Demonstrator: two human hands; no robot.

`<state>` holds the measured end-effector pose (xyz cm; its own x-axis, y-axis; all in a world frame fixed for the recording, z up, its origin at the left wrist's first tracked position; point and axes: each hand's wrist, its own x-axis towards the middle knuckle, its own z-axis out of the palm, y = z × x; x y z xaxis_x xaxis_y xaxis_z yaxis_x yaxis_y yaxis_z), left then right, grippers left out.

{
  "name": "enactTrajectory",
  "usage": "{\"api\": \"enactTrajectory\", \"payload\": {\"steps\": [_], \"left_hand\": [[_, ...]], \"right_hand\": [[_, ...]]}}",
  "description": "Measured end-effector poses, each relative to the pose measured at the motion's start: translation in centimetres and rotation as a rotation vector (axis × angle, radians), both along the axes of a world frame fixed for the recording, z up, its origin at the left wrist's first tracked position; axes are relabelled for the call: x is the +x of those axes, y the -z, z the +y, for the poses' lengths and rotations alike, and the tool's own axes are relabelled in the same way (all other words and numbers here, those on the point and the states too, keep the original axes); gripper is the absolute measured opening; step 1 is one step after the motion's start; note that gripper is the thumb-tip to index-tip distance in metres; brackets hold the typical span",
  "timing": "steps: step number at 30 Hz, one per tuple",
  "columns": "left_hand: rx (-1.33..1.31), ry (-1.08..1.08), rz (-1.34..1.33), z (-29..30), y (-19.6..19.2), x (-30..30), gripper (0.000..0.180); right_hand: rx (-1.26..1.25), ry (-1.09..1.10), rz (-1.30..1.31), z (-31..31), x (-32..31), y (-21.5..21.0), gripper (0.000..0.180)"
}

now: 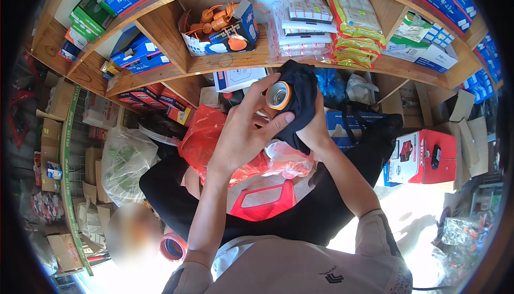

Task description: Fitting a black fabric sleeve onto a small orange cylindrical device.

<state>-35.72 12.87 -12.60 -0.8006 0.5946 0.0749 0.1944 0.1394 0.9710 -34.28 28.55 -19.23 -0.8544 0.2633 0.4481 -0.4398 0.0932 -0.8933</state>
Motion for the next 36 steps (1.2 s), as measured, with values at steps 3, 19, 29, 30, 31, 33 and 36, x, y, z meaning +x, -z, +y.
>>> {"api": "enactTrajectory", "payload": {"steps": [3, 19, 29, 30, 31, 33, 36], "left_hand": [[0.051, -0.153, 0.148, 0.1, 0.3, -0.1, 0.054], [0.310, -0.245, -0.288, -0.2, -0.3, -1.1, 0.026], [0.443, -0.373, -0.085, 0.7, 1.1, -1.5, 0.015], [0.442, -0.371, -0.085, 0.6, 1.1, -1.8, 0.015], [0.425, -0.370, -0.131, 0.2, 1.1, -2.0, 0.015], [0.464, -0.390, -0.345, 0.5, 0.3, -1.8, 0.017], [0.580, -0.364, -0.401, 0.9, 0.6, -1.5, 0.021]], "right_hand": [[0.223, -0.012, 0.193, 0.8, -0.8, -0.8, 0.045], [-0.095, -0.334, -0.053, 0.5, -0.5, -0.8, 0.040], [0.106, -0.226, 0.145, 0.9, -1.6, -0.9, 0.037], [0.105, -0.224, 0.144, 1.3, -1.8, -1.0, 0.037], [0.213, -0.219, 0.146, 1.8, -1.9, -1.1, 0.038], [0.321, -0.210, 0.147, 2.6, -1.8, -1.1, 0.039], [0.446, -0.084, 0.277, 3.0, -1.4, -1.0, 0.038]]}}
